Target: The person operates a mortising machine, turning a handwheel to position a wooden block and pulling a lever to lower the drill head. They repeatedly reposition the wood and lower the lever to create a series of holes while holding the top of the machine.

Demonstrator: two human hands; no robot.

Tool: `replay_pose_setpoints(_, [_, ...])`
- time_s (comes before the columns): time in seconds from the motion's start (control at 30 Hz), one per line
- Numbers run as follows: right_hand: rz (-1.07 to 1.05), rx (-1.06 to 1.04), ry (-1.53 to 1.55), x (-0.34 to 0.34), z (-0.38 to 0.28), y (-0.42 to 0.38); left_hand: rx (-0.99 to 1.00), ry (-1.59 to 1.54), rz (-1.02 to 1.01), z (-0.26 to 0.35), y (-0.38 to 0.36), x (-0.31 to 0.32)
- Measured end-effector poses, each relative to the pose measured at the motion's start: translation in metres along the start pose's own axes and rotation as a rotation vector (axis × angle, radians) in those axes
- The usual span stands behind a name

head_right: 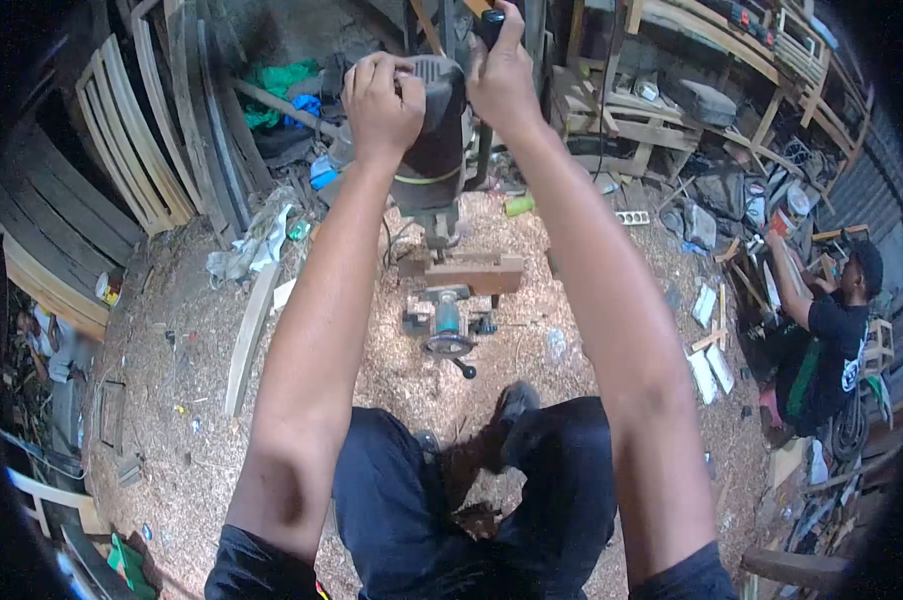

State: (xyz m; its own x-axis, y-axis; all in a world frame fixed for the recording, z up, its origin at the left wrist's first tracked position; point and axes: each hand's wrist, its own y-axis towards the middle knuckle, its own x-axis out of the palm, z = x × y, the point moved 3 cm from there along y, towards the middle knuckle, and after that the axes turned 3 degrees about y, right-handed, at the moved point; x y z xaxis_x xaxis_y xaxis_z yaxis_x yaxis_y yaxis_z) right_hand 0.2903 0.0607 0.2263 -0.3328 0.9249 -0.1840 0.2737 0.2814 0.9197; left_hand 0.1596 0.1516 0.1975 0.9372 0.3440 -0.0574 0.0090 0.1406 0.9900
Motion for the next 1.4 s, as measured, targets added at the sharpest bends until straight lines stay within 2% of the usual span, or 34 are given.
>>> replay_pose_setpoints(0.07, [-0.173, 0.159, 0.032, 0.009, 0.035, 0.025, -0.028, -0.017, 0.002, 0.002, 0.004, -0.001])
replay_pose_setpoints(0.17, [-0.180, 0.064, -0.228, 0.035, 0.068, 0.045, -0.047, -0.046, 0.020, 0.004, 0.005, -0.001])
replay_pose_setpoints(0.3, [-0.336, 0.157, -0.239, 0.052, 0.090, 0.061, -0.073, -0.078, 0.020, 0.005, 0.006, -0.002])
replay_pose_setpoints(0.33, [-0.326, 0.164, -0.230, 0.062, 0.108, 0.057, -0.071, -0.077, 0.021, 0.006, 0.010, -0.001])
replay_pose_setpoints(0.4, [-0.160, 0.067, -0.085, 0.077, 0.131, 0.048, -0.089, -0.068, 0.000, 0.007, 0.009, -0.002])
replay_pose_setpoints(0.5, [-0.036, 0.004, -0.180, 0.096, 0.152, 0.049, -0.100, -0.076, -0.012, 0.006, 0.007, -0.002])
replay_pose_setpoints(0.67, [-0.283, 0.241, -0.158, 0.091, 0.153, 0.043, -0.081, -0.045, -0.037, 0.008, 0.011, -0.001])
replay_pose_setpoints(0.73, [-0.498, 0.365, -0.095, 0.066, 0.135, 0.030, -0.060, 0.006, -0.075, 0.011, 0.012, -0.002])
replay_pose_setpoints(0.8, [-0.471, 0.319, -0.107, 0.050, 0.127, 0.015, -0.049, 0.028, -0.091, 0.009, 0.012, -0.001])
replay_pose_setpoints(0.93, [-0.318, 0.289, -0.102, 0.014, 0.116, -0.029, -0.015, 0.065, -0.148, 0.004, 0.015, 0.000])
replay_pose_setpoints(1.0, [-0.381, 0.472, 0.006, -0.012, 0.098, -0.055, -0.010, 0.117, -0.151, 0.005, 0.012, -0.005])
replay_pose_setpoints(1.03, [-0.334, 0.503, 0.016, -0.016, 0.104, -0.073, -0.088, 0.130, -0.240, 0.005, 0.012, -0.008])
replay_pose_setpoints(1.07, [-0.293, 0.545, 0.026, -0.014, 0.116, -0.107, -0.094, 0.166, -0.207, 0.012, 0.008, -0.014])
replay_pose_setpoints(1.13, [-0.362, 0.674, -0.064, -0.026, 0.113, -0.164, -0.107, 0.234, -0.141, 0.026, -0.001, -0.027])
replay_pose_setpoints(1.17, [-0.392, 0.712, -0.047, -0.036, 0.099, -0.192, -0.116, 0.074, -0.151, 0.027, -0.013, -0.045])
replay_pose_setpoints(1.2, [-0.509, 0.903, -0.077, -0.032, 0.111, -0.235, -0.191, -0.035, -0.087, 0.026, -0.037, -0.064])
replay_pose_setpoints(1.23, [-0.497, 0.881, -0.125, -0.033, 0.109, -0.281, -0.264, -0.143, -0.029, 0.028, -0.069, -0.083])
replay_pose_setpoints(1.27, [-0.612, 0.940, -0.102, -0.038, 0.093, -0.308, -0.530, -0.240, -0.108, 0.033, -0.107, -0.099])
replay_pose_setpoints(1.3, [-0.733, 1.005, -0.078, -0.042, 0.077, -0.337, -0.725, -0.118, -0.293, 0.015, -0.168, -0.104])
replay_pose_setpoints(1.33, [-0.902, 1.002, -0.218, -0.038, 0.070, -0.370, -0.939, -0.261, -0.529, 0.005, -0.219, -0.107])
replay_pose_setpoints(1.37, [-1.066, 0.985, -0.361, -0.032, 0.067, -0.396, -0.829, -0.179, -0.670, 0.004, -0.264, -0.116])
replay_pose_setpoints(1.4, [-1.138, 1.016, -0.373, -0.029, 0.053, -0.407, -0.757, -0.161, -0.835, -0.009, -0.316, -0.121])
